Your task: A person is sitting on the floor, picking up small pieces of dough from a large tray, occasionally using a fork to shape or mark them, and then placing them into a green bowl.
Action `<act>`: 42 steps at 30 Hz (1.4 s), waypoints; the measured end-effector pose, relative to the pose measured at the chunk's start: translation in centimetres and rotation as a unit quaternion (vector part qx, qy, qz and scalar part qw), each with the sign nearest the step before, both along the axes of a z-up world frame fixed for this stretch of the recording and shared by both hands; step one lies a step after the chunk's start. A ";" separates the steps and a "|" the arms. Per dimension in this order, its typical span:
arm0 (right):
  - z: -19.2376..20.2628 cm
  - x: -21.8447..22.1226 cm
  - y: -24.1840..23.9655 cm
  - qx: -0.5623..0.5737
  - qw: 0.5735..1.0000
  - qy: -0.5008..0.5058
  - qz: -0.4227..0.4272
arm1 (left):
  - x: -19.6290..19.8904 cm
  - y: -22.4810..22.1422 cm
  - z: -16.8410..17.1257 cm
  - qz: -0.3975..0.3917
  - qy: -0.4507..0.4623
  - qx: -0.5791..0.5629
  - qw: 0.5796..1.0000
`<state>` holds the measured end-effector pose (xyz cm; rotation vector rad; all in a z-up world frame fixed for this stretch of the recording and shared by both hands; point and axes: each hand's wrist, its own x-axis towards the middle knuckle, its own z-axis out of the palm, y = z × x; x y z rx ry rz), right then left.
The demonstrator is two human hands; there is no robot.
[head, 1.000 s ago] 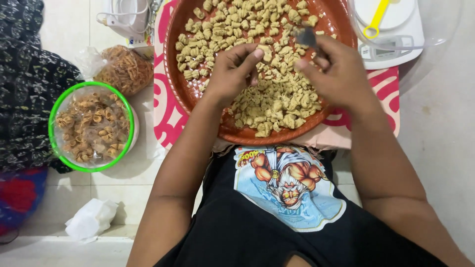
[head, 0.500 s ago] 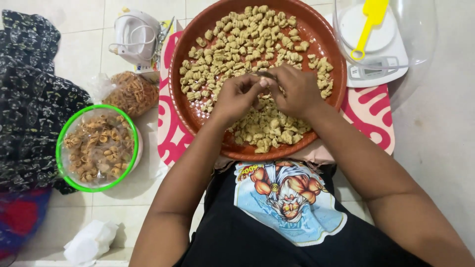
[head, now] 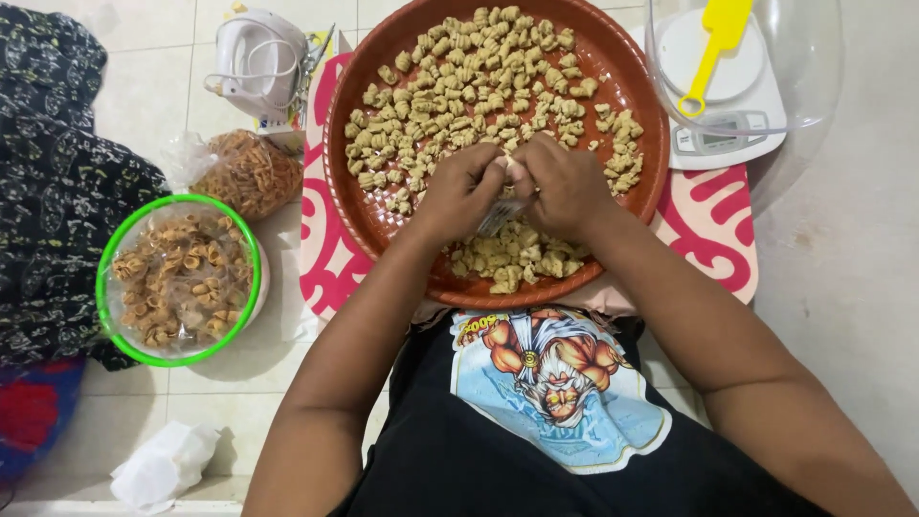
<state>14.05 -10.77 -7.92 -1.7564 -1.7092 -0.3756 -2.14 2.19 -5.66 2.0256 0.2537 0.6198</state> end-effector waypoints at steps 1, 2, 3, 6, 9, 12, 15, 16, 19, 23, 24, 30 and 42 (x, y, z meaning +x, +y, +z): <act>0.3 0.0 -0.1 -0.001 1.000 0.001 0.001 | 0.0 -0.3 0.3 0.001 0.001 -0.001 1.000; 0.6 -0.1 -0.3 0.007 0.998 0.065 0.024 | 0.1 -0.5 0.7 -0.013 -0.015 0.017 1.000; 1.0 -0.1 -0.4 0.015 0.991 0.129 0.046 | 0.1 -0.7 1.1 -0.027 -0.031 0.035 0.999; 2.7 -0.2 -0.9 0.023 0.981 0.179 0.066 | -0.4 -1.4 3.3 -0.028 -0.042 0.046 0.998; 3.4 -0.4 -1.0 0.037 0.980 0.187 0.057 | 0.4 -1.4 1.8 0.021 -0.121 -0.003 0.992; 1.6 0.2 -0.6 0.042 0.982 0.175 0.051 | 0.3 -1.4 1.3 0.010 -0.147 -0.025 0.989; 1.2 0.5 -0.6 0.004 0.982 0.180 0.055 | 0.3 -1.7 1.8 -0.003 -0.163 -0.001 0.987; -0.6 1.9 -0.4 0.000 0.981 0.185 0.055 | 0.4 -1.5 2.0 -0.001 -0.158 -0.006 0.987; -1.3 3.2 -0.7 -0.029 0.945 0.310 0.102 | 0.2 -0.9 2.0 0.039 -0.166 0.037 0.985; 7.7 2.2 -2.1 -0.194 0.954 0.213 -0.087 | -0.9 0.5 2.8 0.166 -0.171 -0.035 0.971; 8.9 2.2 -2.6 -0.240 0.951 0.179 -0.083 | -1.6 0.9 3.2 0.190 -0.181 -0.052 0.964; 6.7 1.1 -4.7 -0.260 0.952 -0.129 -0.102 | -3.9 1.9 3.3 0.234 -0.193 -0.121 0.945; 6.8 -0.5 -5.5 -0.190 0.960 -0.204 -0.005 | -3.9 2.0 2.8 0.256 -0.213 -0.112 0.936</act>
